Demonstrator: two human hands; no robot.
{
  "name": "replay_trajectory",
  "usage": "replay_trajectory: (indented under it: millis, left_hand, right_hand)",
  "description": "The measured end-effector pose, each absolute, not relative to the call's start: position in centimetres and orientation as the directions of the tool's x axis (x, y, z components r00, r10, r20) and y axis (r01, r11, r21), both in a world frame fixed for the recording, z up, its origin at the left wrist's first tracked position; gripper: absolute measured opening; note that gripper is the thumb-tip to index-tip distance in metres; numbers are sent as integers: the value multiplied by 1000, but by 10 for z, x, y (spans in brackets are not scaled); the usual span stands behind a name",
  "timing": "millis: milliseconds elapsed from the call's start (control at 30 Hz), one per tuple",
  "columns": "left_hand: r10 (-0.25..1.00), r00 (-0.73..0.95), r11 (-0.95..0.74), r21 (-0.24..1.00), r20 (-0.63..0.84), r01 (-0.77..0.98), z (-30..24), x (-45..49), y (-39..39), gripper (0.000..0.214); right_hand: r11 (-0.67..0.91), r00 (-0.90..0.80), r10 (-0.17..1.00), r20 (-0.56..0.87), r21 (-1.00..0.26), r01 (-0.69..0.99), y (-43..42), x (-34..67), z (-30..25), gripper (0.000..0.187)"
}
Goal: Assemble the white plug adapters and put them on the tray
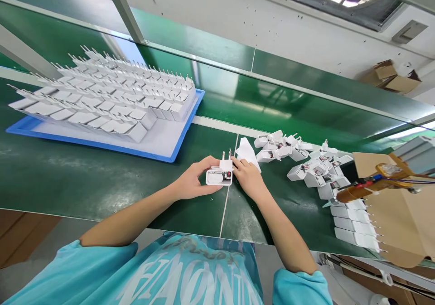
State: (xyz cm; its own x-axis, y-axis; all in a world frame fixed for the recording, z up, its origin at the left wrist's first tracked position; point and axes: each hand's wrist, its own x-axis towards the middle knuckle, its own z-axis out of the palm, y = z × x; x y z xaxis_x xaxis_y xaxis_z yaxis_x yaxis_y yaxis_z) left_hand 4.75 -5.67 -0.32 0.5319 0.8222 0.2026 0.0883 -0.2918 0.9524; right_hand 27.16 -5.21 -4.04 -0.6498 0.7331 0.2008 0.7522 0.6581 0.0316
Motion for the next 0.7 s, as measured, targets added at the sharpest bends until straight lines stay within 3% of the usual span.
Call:
replay_trajectory:
  millis: [300,433,500,567,700]
  left_hand:
    - [854,520,14,998,23,-68,-6,44,-54,40]
    - [842,537,126,987,-52,-102,-4,43,-55,44]
    - [847,526,131,989,-76,-67,0,43,-56,42]
    - [856,511,105,994,-81,-19,3,44,-57,37]
    - [855,512,43,995,-81,85,9,46,-58,32]
  right_hand:
    - [693,-640,654,403,19,721,-48,284,-49,20]
    - [711,-446,576,685,-150,687,-57,290,-37,30]
    - [760,-272,495,825,-260,595,-68,290,-30,39]
    - [808,-171,414,894,-274,522,-81,286,-23,44]
    - [863,-267,330,905,-175,473,-101,274,-11,37]
